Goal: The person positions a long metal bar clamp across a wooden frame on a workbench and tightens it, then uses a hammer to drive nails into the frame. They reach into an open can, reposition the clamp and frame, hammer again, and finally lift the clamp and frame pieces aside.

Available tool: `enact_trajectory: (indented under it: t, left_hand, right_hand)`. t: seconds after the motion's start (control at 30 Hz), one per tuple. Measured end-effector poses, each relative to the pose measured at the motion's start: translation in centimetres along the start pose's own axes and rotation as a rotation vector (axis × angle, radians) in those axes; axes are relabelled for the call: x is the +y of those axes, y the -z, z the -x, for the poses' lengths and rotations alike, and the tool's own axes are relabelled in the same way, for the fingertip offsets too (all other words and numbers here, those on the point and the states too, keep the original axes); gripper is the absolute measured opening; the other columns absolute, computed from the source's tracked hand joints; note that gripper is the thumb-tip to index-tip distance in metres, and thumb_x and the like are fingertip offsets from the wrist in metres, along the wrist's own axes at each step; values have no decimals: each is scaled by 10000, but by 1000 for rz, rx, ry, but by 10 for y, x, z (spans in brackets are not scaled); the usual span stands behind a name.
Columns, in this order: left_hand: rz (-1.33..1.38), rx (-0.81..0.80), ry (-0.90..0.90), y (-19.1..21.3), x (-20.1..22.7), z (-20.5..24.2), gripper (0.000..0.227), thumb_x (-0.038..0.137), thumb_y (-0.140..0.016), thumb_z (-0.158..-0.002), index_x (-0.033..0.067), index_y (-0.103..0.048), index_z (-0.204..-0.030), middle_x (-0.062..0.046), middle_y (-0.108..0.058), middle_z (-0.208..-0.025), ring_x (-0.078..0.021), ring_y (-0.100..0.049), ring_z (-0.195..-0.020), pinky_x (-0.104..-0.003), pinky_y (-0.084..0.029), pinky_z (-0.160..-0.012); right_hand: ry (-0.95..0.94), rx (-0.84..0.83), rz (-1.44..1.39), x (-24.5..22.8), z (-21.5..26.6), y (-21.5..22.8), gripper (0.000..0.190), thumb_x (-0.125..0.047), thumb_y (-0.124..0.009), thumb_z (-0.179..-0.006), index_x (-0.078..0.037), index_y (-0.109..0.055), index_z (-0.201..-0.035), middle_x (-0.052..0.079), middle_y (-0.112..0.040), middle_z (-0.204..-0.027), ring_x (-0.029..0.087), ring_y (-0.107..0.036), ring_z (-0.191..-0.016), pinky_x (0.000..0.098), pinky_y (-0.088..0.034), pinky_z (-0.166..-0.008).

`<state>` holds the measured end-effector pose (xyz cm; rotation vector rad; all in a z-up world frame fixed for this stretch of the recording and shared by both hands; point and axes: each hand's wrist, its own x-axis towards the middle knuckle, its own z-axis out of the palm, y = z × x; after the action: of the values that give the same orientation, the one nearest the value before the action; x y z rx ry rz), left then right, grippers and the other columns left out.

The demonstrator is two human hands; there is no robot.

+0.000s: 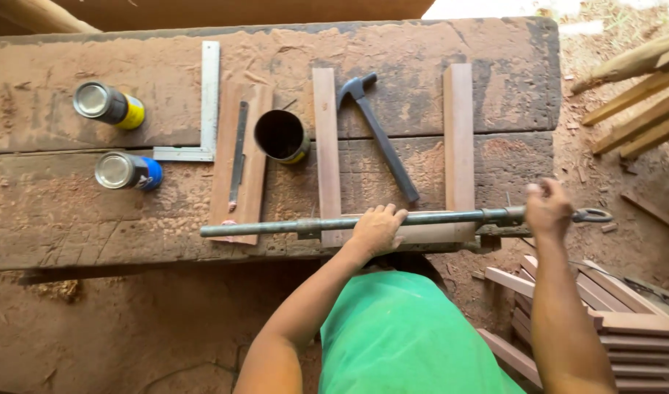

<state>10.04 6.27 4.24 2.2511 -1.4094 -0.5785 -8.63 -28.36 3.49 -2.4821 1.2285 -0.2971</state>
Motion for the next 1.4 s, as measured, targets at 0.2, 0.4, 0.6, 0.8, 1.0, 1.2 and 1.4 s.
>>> enact_trajectory:
  t: [0.2,0.4,0.6,0.8,1.0,1.2,1.4]
  left_hand:
    - [-52,36,212,-26,6,-21,415,468,-813,-737,146,-678,-961,-85,-712,-946,-305,-706,-908,-484,-554,-763]
    - [-90,-79,415,-26,10,-44,278,408,-752,-720,158,-750,-842,-111,-760,-873,-316,-743,-824,-474,-588,-720]
    - [-122,-153,508,-25,10,-47,276,414,-739,-714,199,-787,-881,-94,-771,-910,-297,-745,-885,-458,-590,-755]
    - [-103,-158,532,-24,16,-46,281,466,-731,-746,234,-789,-893,-86,-767,-910,-304,-734,-886,-466,-579,-746]
    - [-109,-92,520,-22,30,-32,251,454,-727,-784,223,-773,-870,-83,-764,-878,-298,-730,-861,-463,-563,-752]
    - [-168,319,359,-71,25,-8,61,236,-740,-726,206,-697,-759,-16,-715,-796,-245,-700,-824,-428,-515,-763]
    - [-170,378,293,-70,29,-4,128,193,-741,-664,200,-677,-775,-6,-686,-797,-239,-686,-834,-411,-510,-772]
  right_hand:
    - [-415,163,92,148,-27,-4,529,-312,-680,-1050,-20,-488,-1446,280,-457,-1421,417,-510,-1251,547,-453,-979]
    - [-700,324,-330,220,-63,-43,611,-414,-690,-1013,-22,-413,-1391,223,-513,-1305,366,-559,-1096,507,-485,-862]
    - [-1129,265,-980,228,-65,-43,428,-375,-795,-931,-61,-561,-1106,95,-669,-935,223,-681,-710,370,-579,-545]
    - [-1004,76,-1504,222,-32,-23,354,-362,-760,-1020,-88,-582,-1157,80,-671,-970,202,-694,-817,336,-628,-703]
    - [-788,75,-2062,199,-26,-44,445,-509,-573,-1029,-98,-614,-1194,47,-691,-924,193,-674,-816,354,-578,-740]
    - [-1017,418,-1330,207,-39,-56,558,-616,-666,-936,-92,-538,-1081,21,-645,-790,123,-606,-621,273,-479,-488]
    - [-931,318,-872,166,-47,1,550,-570,-628,-965,-57,-507,-1120,44,-692,-806,92,-601,-520,255,-472,-397]
